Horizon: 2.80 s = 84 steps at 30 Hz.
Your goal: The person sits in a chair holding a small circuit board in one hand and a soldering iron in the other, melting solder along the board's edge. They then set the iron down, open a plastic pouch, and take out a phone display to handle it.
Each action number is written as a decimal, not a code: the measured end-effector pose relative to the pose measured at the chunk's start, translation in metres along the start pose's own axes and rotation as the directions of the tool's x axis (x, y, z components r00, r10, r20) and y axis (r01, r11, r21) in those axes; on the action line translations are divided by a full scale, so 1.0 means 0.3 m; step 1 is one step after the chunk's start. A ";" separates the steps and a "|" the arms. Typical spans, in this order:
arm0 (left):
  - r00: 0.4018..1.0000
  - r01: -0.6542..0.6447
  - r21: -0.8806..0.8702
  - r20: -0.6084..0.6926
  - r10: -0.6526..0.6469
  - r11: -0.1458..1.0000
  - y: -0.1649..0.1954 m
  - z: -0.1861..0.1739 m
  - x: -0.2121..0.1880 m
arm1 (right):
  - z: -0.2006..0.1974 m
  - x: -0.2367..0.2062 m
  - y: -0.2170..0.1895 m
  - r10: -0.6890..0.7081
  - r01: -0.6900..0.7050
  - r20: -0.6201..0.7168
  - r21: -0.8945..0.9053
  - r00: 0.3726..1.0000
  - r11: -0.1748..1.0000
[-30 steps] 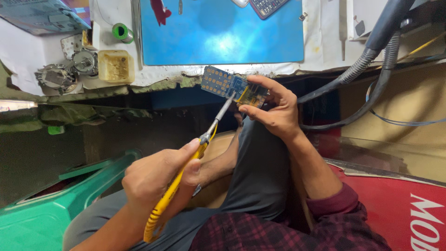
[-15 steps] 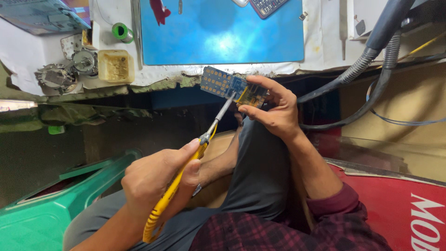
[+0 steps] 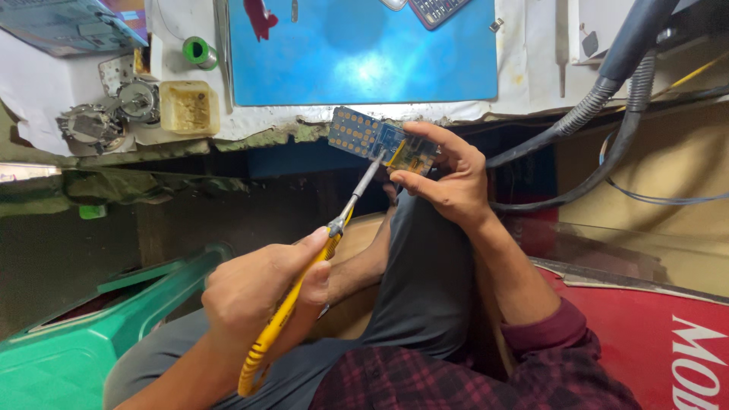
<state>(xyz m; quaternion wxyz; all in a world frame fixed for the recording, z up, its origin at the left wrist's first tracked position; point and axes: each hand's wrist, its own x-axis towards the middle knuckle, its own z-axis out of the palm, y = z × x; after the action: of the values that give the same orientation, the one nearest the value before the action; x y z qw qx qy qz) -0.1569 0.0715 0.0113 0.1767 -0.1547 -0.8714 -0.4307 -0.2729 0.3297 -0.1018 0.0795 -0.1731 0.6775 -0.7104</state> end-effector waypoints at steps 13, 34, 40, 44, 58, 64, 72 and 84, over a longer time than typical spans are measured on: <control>1.000 0.011 0.002 0.008 -0.011 1.000 0.002 -0.002 0.005 | 0.004 0.002 0.003 0.026 -0.027 -0.024 -0.013 0.999 1.000; 1.000 0.009 0.005 0.007 -0.009 1.000 0.003 -0.002 0.005 | 0.001 0.002 -0.002 0.004 -0.004 -0.015 -0.031 1.000 1.000; 1.000 0.021 0.021 -0.004 -0.021 1.000 0.000 -0.005 -0.001 | 0.000 0.002 0.000 0.015 -0.016 -0.014 -0.029 1.000 0.999; 1.000 0.008 -0.008 0.007 -0.008 1.000 -0.004 0.003 -0.003 | -0.001 0.002 0.002 0.008 -0.009 -0.013 -0.038 1.000 0.999; 1.000 0.021 -0.004 0.004 -0.021 1.000 -0.001 -0.003 0.000 | -0.002 0.004 -0.001 -0.005 0.004 -0.011 -0.048 1.000 0.999; 1.000 0.010 0.006 0.009 -0.010 1.000 0.003 -0.005 0.003 | -0.002 0.005 -0.004 0.000 -0.001 -0.011 -0.036 1.000 0.999; 0.999 0.035 0.005 0.018 -0.035 0.999 0.006 -0.007 0.000 | 0.002 0.000 0.000 0.002 -0.002 -0.013 -0.017 1.000 1.000; 0.999 0.047 0.031 0.003 -0.047 0.998 0.006 -0.006 -0.005 | 0.002 0.002 0.001 0.018 -0.018 -0.015 0.015 1.000 1.000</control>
<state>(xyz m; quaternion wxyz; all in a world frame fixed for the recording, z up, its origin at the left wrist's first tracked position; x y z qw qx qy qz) -0.1545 0.0710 0.0128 0.1672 -0.1321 -0.8817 -0.4210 -0.2733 0.3288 -0.1019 0.0822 -0.1608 0.6742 -0.7161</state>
